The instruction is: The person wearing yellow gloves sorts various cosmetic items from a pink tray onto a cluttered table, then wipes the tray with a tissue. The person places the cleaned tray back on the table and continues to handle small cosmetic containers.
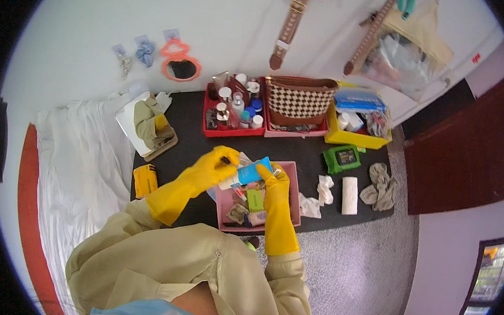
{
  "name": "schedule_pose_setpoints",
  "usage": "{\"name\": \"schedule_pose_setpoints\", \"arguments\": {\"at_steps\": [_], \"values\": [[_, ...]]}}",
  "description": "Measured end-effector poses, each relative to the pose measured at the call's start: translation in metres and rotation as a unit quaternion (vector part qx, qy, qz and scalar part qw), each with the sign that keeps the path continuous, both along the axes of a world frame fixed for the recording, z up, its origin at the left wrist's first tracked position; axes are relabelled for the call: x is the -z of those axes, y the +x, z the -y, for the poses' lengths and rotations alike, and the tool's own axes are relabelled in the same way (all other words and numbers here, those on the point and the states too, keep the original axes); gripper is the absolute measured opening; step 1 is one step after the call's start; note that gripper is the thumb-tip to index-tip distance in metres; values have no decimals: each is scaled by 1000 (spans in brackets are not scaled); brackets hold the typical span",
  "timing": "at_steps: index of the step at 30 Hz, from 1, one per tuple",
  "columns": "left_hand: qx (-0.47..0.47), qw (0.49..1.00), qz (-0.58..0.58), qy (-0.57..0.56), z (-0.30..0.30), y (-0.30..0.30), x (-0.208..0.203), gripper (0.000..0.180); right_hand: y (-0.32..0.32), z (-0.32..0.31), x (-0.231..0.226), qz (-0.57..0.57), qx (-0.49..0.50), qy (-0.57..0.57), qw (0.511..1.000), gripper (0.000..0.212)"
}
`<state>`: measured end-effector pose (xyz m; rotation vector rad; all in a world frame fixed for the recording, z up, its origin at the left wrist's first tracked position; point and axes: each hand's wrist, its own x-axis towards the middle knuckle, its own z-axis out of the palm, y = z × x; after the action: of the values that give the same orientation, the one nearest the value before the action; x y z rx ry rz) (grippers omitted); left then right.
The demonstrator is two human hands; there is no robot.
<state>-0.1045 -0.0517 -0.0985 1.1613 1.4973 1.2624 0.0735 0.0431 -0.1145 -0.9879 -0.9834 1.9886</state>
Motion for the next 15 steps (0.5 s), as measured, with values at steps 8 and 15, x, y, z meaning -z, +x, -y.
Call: {"name": "schedule_pose_setpoints", "arguments": {"at_steps": [8, 15], "values": [[-215, 941, -259, -4, -42, -133, -3, 32, -45, -17, -8, 50, 33, 39, 997, 27], [-140, 954, -256, -71, -112, -173, 85, 34, -62, -24, -19, 145, 23, 100, 984, 30]]}}
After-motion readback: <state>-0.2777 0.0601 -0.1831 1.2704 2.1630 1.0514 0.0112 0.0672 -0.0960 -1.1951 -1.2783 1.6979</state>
